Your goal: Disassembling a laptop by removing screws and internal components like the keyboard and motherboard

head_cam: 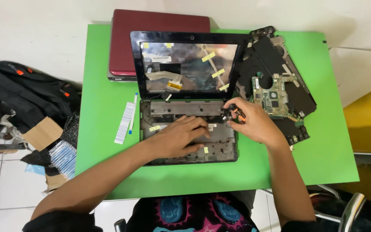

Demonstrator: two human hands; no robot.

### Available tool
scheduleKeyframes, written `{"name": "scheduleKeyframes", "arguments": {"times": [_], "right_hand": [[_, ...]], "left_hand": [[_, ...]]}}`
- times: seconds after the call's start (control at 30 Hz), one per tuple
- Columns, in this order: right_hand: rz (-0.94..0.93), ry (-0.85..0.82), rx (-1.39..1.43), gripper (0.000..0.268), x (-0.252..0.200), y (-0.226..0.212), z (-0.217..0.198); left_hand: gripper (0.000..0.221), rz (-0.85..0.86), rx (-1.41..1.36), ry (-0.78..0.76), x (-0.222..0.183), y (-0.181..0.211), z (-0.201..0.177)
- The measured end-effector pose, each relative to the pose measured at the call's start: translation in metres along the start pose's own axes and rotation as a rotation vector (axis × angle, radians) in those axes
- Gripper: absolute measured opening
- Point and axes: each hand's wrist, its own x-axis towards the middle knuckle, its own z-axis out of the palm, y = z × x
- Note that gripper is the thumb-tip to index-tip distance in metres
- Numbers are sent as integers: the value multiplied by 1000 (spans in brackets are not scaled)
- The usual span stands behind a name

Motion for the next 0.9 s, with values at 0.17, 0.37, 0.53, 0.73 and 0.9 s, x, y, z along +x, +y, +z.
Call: {"name": "scheduleKeyframes", "arguments": {"times": [0.17, 0.37, 0.53, 0.73, 0.9], "right_hand": [[6, -28, 14, 51, -1, 1, -2], [-8, 20, 109, 46, -4, -5, -4], [-47, 36, 104, 41, -5, -6, -1], [-32, 40, 56, 57, -5, -16, 0], [28, 58, 83, 72, -5, -19, 1]], "left_hand": [[21, 19, 26, 8, 1, -1, 2], [24, 52, 114, 24, -2, 2, 3], [22, 67, 83, 22, -7, 6, -6], [18, -13, 98, 137, -8, 1, -46], [15, -87, -12, 331, -11, -5, -74]]}}
